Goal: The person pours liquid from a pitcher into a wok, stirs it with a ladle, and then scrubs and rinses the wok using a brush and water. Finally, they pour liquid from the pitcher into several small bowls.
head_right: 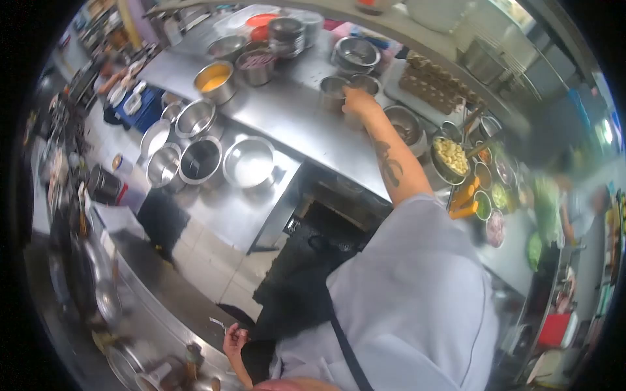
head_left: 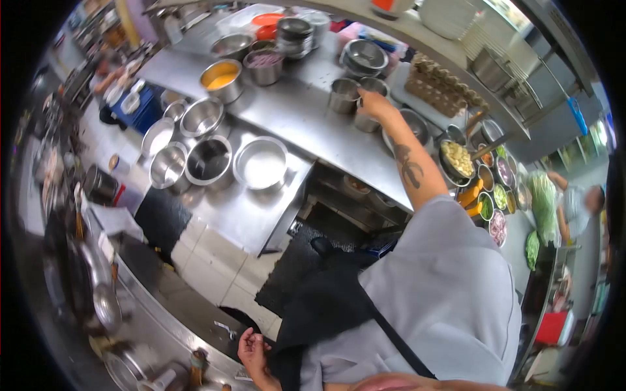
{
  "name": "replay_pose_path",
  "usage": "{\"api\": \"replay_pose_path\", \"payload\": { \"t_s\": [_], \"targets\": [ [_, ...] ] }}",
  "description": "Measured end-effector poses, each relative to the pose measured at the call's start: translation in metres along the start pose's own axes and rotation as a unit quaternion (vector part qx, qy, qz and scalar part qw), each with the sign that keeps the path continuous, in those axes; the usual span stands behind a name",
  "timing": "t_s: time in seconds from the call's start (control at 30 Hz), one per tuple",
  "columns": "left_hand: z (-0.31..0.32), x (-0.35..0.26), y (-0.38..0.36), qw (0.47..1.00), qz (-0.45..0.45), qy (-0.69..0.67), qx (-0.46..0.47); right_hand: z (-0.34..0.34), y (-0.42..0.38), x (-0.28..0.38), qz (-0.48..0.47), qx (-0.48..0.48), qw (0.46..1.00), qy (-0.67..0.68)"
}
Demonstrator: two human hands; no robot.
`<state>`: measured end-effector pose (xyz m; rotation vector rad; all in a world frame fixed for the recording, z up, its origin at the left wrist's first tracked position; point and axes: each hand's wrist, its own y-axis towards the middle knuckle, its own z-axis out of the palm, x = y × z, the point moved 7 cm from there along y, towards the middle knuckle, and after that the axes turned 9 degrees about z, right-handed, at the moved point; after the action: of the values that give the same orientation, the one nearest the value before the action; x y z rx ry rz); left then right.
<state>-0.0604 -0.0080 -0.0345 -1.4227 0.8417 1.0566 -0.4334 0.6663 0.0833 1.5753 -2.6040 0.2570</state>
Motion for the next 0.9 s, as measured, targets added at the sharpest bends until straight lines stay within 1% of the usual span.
{"api": "replay_pose_path", "payload": {
  "t_s": [0.07, 0.1, 0.17, 0.2, 0.3, 0.37, 0.43, 0.5, 0.57, 0.6, 0.63, 0.7, 0.73, 0.8, 0.83, 0.87, 0.9],
  "targets": [
    [-0.008, -0.012, 0.02, 0.999, 0.005, 0.025, 0.04, 0.009, -0.002, -0.01, -0.046, 0.035, 0.997, 0.041],
    [0.081, -0.029, 0.032, 0.998, 0.005, 0.036, 0.055, -0.01, 0.059, -0.081, -0.049, 0.033, 0.996, 0.064],
    [0.112, -0.043, 0.047, 0.995, 0.0, 0.051, 0.085, -0.005, 0.088, -0.106, -0.057, 0.028, 0.993, 0.101],
    [0.132, -0.047, 0.059, 0.994, 0.014, 0.039, 0.1, -0.013, 0.101, -0.116, -0.04, 0.01, 0.996, 0.084],
    [0.163, -0.061, 0.076, 0.987, 0.011, 0.093, 0.128, -0.01, 0.124, -0.145, 0.035, 0.09, 0.975, 0.2],
    [0.176, -0.069, 0.085, 0.985, 0.022, 0.108, 0.131, -0.041, 0.121, -0.139, 0.017, 0.053, 0.981, 0.187],
    [0.175, -0.07, 0.087, 0.987, 0.011, 0.116, 0.115, -0.041, 0.142, -0.154, 0.022, 0.02, 0.951, 0.307],
    [0.169, -0.067, 0.089, 0.99, -0.02, 0.111, 0.083, -0.028, 0.178, -0.182, -0.009, -0.055, 0.942, 0.331],
    [0.166, -0.068, 0.083, 0.989, -0.04, 0.126, 0.066, -0.003, 0.235, -0.211, 0.065, -0.029, 0.934, 0.35],
    [0.165, -0.068, 0.079, 0.988, -0.049, 0.134, 0.057, 0.01, 0.249, -0.218, 0.187, 0.025, 0.891, 0.413],
    [0.162, -0.067, 0.075, 0.986, -0.06, 0.15, 0.045, 0.013, 0.261, -0.211, 0.053, 0.015, 0.897, 0.438],
    [0.155, -0.061, 0.069, 0.98, -0.083, 0.181, 0.028, 0.025, 0.281, -0.219, -0.118, 0.005, 0.893, 0.434],
    [0.152, -0.057, 0.066, 0.98, -0.096, 0.175, 0.021, 0.033, 0.295, -0.225, -0.154, 0.008, 0.9, 0.408],
    [0.155, -0.055, 0.065, 0.979, -0.114, 0.171, 0.004, 0.051, 0.318, -0.222, -0.066, 0.034, 0.905, 0.42],
    [0.156, -0.055, 0.065, 0.978, -0.124, 0.168, -0.003, 0.058, 0.326, -0.221, 0.062, 0.058, 0.89, 0.449],
    [0.159, -0.053, 0.067, 0.977, -0.129, 0.168, -0.007, 0.061, 0.328, -0.221, 0.188, 0.078, 0.86, 0.469],
    [0.161, -0.053, 0.073, 0.977, -0.131, 0.168, -0.011, 0.068, 0.344, -0.221, 0.197, 0.072, 0.837, 0.505]
  ]
}}
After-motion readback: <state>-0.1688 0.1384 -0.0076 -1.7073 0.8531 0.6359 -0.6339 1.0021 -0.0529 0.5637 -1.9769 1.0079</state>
